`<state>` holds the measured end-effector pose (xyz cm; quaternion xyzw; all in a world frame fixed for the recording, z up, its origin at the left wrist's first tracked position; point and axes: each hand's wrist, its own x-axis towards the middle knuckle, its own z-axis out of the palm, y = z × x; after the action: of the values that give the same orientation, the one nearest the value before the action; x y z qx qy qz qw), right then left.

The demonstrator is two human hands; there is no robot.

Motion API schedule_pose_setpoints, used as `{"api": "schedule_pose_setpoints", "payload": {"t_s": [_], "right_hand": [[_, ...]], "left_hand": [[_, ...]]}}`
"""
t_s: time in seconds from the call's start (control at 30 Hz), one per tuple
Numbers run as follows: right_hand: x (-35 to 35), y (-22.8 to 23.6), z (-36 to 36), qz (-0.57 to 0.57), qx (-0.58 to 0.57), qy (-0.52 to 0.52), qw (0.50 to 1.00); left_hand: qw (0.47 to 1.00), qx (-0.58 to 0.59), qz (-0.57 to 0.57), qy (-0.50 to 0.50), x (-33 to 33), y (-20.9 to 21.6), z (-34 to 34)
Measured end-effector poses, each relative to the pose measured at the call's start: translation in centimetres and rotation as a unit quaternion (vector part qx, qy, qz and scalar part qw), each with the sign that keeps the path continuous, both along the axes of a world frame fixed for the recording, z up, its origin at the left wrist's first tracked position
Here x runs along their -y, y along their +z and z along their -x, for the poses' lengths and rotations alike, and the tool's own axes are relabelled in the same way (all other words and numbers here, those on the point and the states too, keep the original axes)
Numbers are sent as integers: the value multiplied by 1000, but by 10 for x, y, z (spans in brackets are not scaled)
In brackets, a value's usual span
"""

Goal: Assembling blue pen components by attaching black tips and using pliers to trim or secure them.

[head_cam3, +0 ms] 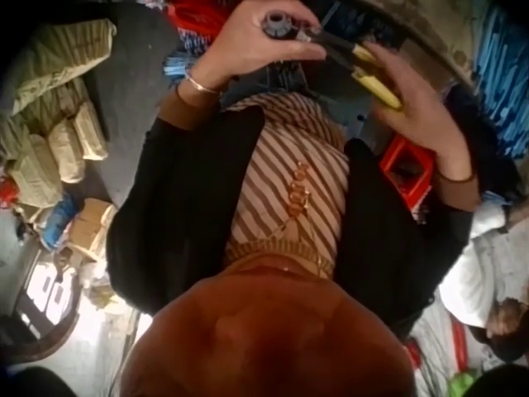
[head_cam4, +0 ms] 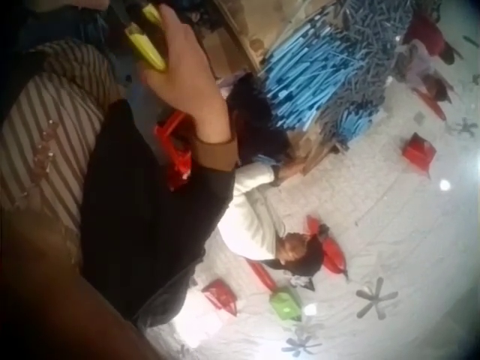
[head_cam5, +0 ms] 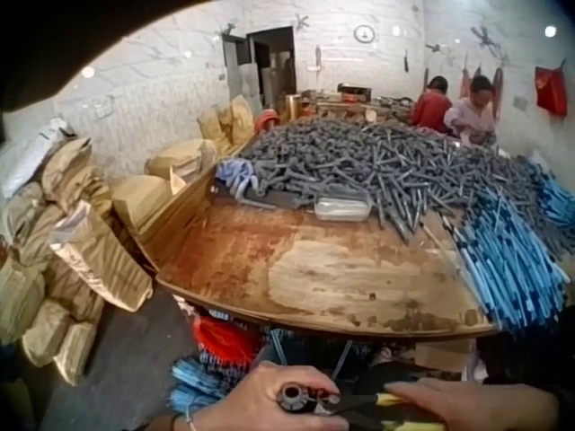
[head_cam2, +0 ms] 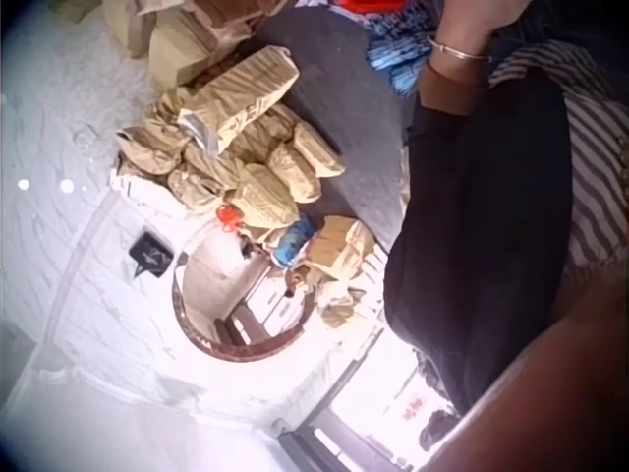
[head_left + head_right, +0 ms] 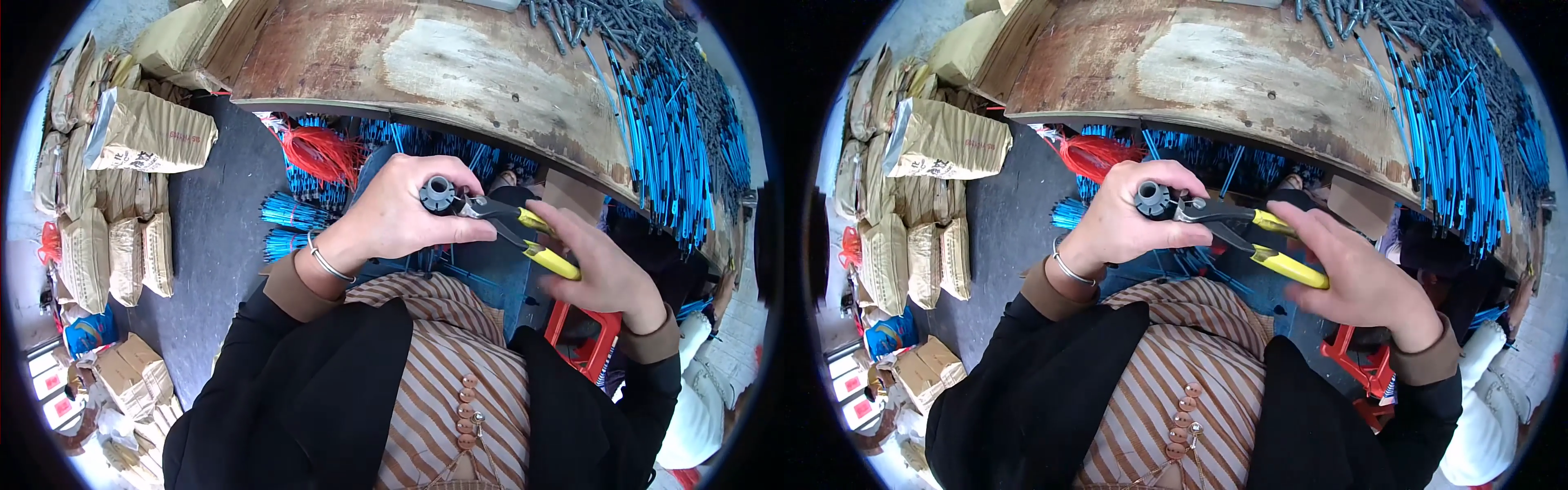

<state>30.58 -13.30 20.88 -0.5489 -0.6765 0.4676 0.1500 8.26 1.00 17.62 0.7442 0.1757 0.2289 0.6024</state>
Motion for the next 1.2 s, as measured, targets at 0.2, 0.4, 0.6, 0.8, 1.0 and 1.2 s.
{"api": "schedule_pose_setpoints", "payload": {"t_s": [0.2,0.4,0.6,0.8,1.0,1.2], "right_hand": [[7,17,5,-46,129,-19,990],[11,-17,13,-119,82,-44,989],[-1,4,33,-35,-27,-118,992],[-4,55,25,175,51,-130,975],[-4,32,29,122,119,-114,979],[15,-51,19,-112,-371,-244,889]], "left_hand": [[1000,-26,-3,-13,6,0,-2],[1000,1,-22,-22,5,-2,-2],[999,-27,-3,-21,1,2,4],[999,-48,-12,-22,3,-1,-5],[998,-55,4,31,-3,-12,-11],[987,52,124,-82,-12,-28,-9]]}}
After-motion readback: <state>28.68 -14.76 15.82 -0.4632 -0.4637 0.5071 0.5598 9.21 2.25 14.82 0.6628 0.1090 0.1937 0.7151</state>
